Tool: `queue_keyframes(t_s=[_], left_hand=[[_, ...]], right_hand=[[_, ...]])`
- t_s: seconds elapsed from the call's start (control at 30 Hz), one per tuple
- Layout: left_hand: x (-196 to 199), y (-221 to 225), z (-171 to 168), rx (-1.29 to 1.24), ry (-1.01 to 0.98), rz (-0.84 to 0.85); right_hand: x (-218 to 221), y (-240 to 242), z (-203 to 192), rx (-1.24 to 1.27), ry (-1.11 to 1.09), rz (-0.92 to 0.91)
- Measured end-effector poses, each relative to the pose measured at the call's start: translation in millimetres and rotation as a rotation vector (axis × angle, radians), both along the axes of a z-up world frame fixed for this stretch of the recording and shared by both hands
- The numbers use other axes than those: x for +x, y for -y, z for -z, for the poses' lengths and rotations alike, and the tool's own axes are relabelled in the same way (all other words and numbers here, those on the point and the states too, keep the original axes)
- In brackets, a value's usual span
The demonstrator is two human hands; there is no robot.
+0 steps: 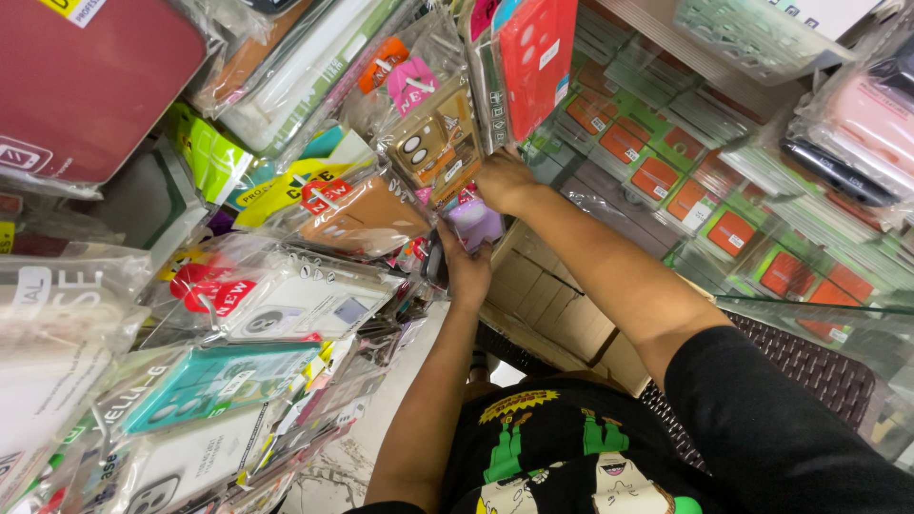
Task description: The person picks up various packaged phone cases from a cardboard box and places them onto a display rack. They handle the items one by one, briefly turning them over to check the packaging before hanging them on the rack hooks.
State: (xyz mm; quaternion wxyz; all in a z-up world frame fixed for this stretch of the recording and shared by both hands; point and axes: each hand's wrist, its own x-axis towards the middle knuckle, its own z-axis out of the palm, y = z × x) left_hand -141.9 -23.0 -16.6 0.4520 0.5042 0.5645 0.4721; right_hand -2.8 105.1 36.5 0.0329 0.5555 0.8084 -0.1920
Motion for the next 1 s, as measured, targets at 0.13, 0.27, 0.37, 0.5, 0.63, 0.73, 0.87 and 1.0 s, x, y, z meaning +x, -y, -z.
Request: queue_keyframes(t_s=[0.13, 0.27, 0.37, 0.5, 0.63, 0.73, 0.87, 1.0], left_hand=[[-4, -8, 15, 0.027, -0.233, -0.037], [-8, -10, 26, -0.068, -0.278, -0.055], [-9, -11, 27, -0.072, -0.270, -0.053], [-7, -7, 19, -0.085, -0.216, -0.011], [-6, 3, -8, -0.276, -0.137, 0.168], [-4, 19, -39, -0.062, -0.257, 0.275], [-5, 41, -78, 0.002, -0.181, 0.533], [6, 56, -111, 0.027, 0.123, 0.645]], right_hand=[[8, -1, 7, -0.025, -0.121, 0.086], [17, 1, 19, 0.031, -0.266, 0.075], [24, 12, 11, 0.001, -0.454, 0.030], [41, 45, -28, 0.006, -0.553, -0.056], [62, 84, -77, 0.102, -0.683, -0.055], [87, 111, -106, -0.047, -0.627, 0.126], [119, 157, -125, -0.072, -0.855, 0.250], [121, 201, -130, 0.048, -1.207, 0.475]])
